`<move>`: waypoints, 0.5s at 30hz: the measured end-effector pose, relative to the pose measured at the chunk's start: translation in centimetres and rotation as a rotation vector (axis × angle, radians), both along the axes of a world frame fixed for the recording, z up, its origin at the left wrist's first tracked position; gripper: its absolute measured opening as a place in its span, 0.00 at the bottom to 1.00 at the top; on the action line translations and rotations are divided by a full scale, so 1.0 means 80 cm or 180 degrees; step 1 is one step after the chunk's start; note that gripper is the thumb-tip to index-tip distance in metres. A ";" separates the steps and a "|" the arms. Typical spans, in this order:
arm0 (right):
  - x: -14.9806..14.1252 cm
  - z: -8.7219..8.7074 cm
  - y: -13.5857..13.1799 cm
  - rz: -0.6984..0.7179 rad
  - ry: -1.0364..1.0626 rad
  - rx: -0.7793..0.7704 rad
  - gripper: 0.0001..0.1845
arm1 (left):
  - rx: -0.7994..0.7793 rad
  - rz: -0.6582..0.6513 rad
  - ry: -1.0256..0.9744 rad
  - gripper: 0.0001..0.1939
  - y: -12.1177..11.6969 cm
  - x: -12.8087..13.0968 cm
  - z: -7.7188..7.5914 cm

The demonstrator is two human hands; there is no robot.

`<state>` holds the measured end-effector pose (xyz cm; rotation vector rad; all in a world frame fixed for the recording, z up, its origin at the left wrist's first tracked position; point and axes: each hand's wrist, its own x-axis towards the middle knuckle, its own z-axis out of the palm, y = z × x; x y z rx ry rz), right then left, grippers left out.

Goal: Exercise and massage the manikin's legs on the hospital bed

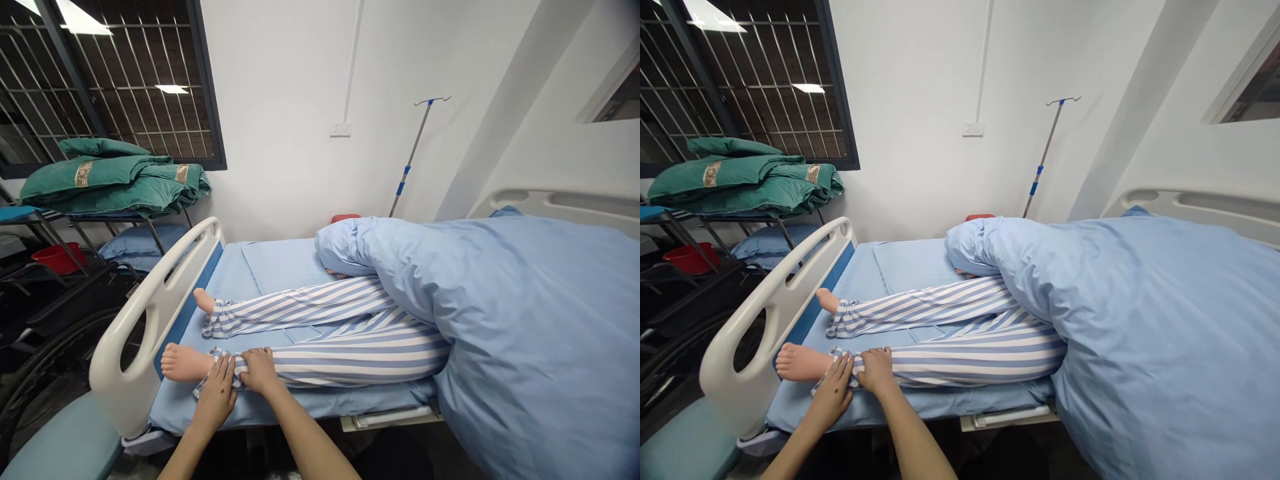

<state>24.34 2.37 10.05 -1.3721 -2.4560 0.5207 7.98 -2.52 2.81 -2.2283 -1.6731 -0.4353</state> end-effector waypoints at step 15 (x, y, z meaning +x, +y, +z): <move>0.001 0.037 0.007 0.0080 0.0049 0.0391 0.18 | 0.0017 0.0164 0.0476 0.32 -0.001 -0.024 0.011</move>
